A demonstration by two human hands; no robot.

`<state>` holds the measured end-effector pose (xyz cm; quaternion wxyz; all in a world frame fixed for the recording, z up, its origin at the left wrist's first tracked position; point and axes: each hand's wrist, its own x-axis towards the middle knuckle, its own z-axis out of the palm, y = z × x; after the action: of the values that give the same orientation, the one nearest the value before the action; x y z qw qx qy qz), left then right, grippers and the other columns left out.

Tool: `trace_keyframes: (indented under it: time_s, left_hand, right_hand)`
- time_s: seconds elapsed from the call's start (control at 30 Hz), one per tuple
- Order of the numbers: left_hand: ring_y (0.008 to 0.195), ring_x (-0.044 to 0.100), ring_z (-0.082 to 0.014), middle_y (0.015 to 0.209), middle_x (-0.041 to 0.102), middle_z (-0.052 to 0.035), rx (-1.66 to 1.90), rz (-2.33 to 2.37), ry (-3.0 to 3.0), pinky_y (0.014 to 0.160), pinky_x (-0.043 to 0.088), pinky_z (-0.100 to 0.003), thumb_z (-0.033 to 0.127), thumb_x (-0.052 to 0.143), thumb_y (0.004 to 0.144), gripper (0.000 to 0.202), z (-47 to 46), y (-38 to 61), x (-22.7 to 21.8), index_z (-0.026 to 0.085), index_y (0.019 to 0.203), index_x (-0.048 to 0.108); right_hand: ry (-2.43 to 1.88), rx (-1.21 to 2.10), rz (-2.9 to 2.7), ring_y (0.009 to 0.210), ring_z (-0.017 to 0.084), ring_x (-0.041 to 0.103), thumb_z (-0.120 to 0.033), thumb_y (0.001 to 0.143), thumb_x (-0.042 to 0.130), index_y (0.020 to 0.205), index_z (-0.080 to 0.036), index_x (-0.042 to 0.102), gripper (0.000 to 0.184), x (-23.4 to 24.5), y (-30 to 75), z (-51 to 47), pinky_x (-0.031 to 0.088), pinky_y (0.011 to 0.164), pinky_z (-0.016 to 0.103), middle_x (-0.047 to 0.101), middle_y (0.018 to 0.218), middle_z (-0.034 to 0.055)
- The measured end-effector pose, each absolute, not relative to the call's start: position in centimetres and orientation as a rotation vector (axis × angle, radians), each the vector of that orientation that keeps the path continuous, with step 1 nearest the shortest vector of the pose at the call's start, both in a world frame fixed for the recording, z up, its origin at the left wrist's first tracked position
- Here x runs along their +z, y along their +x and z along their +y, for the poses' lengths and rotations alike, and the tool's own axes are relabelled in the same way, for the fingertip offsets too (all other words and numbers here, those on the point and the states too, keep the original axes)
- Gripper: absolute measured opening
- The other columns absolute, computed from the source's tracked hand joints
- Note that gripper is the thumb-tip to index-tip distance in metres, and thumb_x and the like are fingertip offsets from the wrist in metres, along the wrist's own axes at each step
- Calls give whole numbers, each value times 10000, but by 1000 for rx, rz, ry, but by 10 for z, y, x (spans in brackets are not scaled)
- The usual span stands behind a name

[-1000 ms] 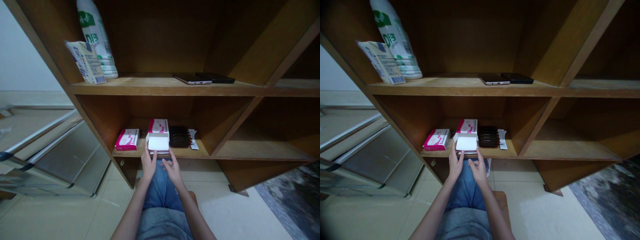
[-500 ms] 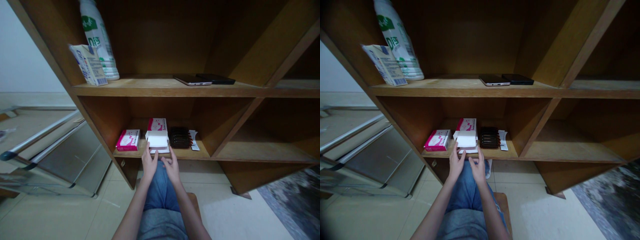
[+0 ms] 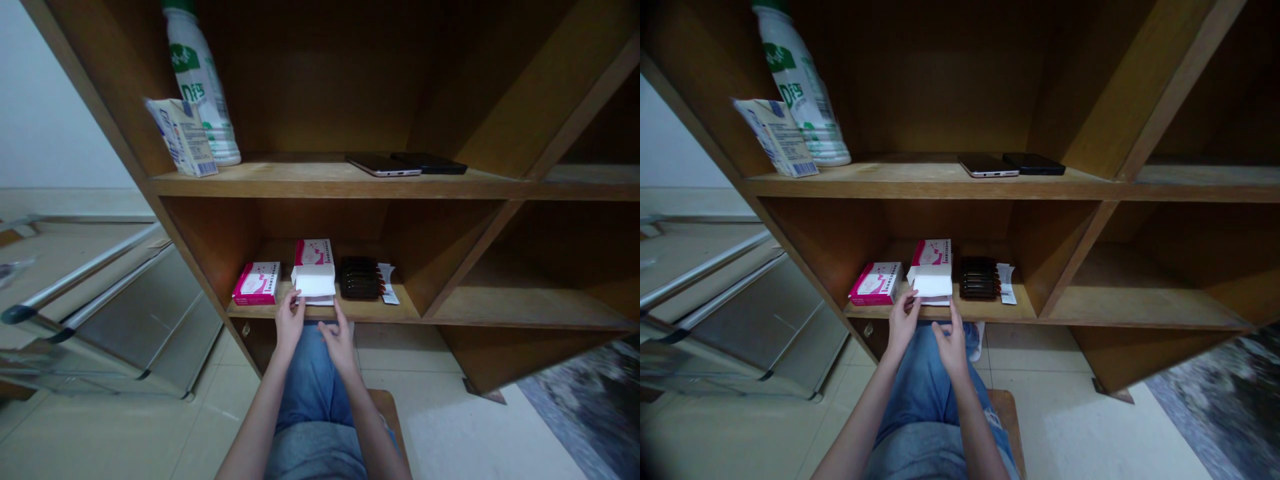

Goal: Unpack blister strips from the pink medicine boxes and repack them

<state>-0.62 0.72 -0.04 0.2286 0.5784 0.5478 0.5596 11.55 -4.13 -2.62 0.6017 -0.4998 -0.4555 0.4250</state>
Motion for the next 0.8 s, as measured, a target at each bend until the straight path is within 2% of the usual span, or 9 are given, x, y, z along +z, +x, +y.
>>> trace_keyframes:
  time_s: [0.1, 0.2, 0.3, 0.4, 0.5, 0.57, 0.67, 0.8]
  left_hand:
    - [966, 627, -202, 1119, 629, -102, 1538, 1465, 1506, 864, 505, -373, 239, 528, 798, 221, 12, -10, 1, 176, 1003, 584]
    - [977, 613, -177, 1069, 616, -82, 1604, 1392, 1406, 889, 487, -355, 186, 476, 802, 219, 18, -10, 0, 183, 1013, 533]
    - [1012, 595, -169, 1075, 587, -83, 1667, 1389, 1285, 906, 472, -349, 254, 438, 853, 176, 25, -7, -1, 192, 1014, 474]
    - [1102, 564, -188, 1193, 539, -123, 1621, 1375, 1245, 930, 461, -351, 284, 514, 831, 324, 32, -3, -1, 194, 1124, 410]
    - [1192, 516, -210, 1316, 467, -161, 1554, 1317, 1232, 976, 438, -361, 192, 575, 771, 543, 35, -3, 0, 192, 1255, 329]
    - [1217, 498, -215, 1336, 463, -161, 1520, 1281, 1201, 1002, 419, -375, 157, 567, 763, 617, 36, -4, -1, 195, 1313, 290]
    - [1252, 465, -221, 1354, 466, -147, 1487, 1252, 1170, 1035, 387, -380, 150, 564, 759, 639, 37, -6, -1, 187, 1341, 303]
    - [1227, 488, -238, 1329, 505, -139, 1455, 1264, 1169, 1037, 385, -383, 153, 567, 750, 557, 36, -5, 2, 157, 1287, 419]
  right_hand:
    - [-1176, 870, -900, 689, 149, 633, -421, 771, 593, 1312, -218, 412, 605, -19, 125, -44, 517, 608, 263, 643, 901, 46]
    - [-1202, 673, -674, 658, 122, 616, -397, 783, 576, 1239, -206, 428, 516, -8, 147, -45, 505, 597, 239, 614, 899, 40]
    - [-1232, 574, -585, 651, 96, 602, -433, 759, 591, 1220, -240, 424, 527, 3, 174, -39, 501, 541, 213, 554, 1122, 77]
    - [-1261, 649, -618, 607, 75, 599, -530, 757, 551, 1241, -270, 414, 567, 11, 196, -28, 523, 500, 225, 447, 1290, 90]
    - [-1311, 819, -715, 586, 91, 627, -596, 735, 545, 1298, -275, 366, 672, 14, 210, -17, 533, 460, 234, 418, 1328, 103]
    - [-1359, 885, -760, 572, 104, 638, -619, 714, 559, 1322, -276, 339, 731, 13, 215, -11, 528, 432, 232, 422, 1330, 109]
    - [-1418, 945, -797, 538, 115, 636, -626, 705, 567, 1338, -260, 325, 771, 11, 219, -7, 516, 399, 232, 462, 1296, 118]
    - [-1423, 992, -860, 488, 104, 622, -597, 725, 564, 1346, -248, 306, 758, 13, 221, -6, 506, 374, 232, 455, 1309, 137]
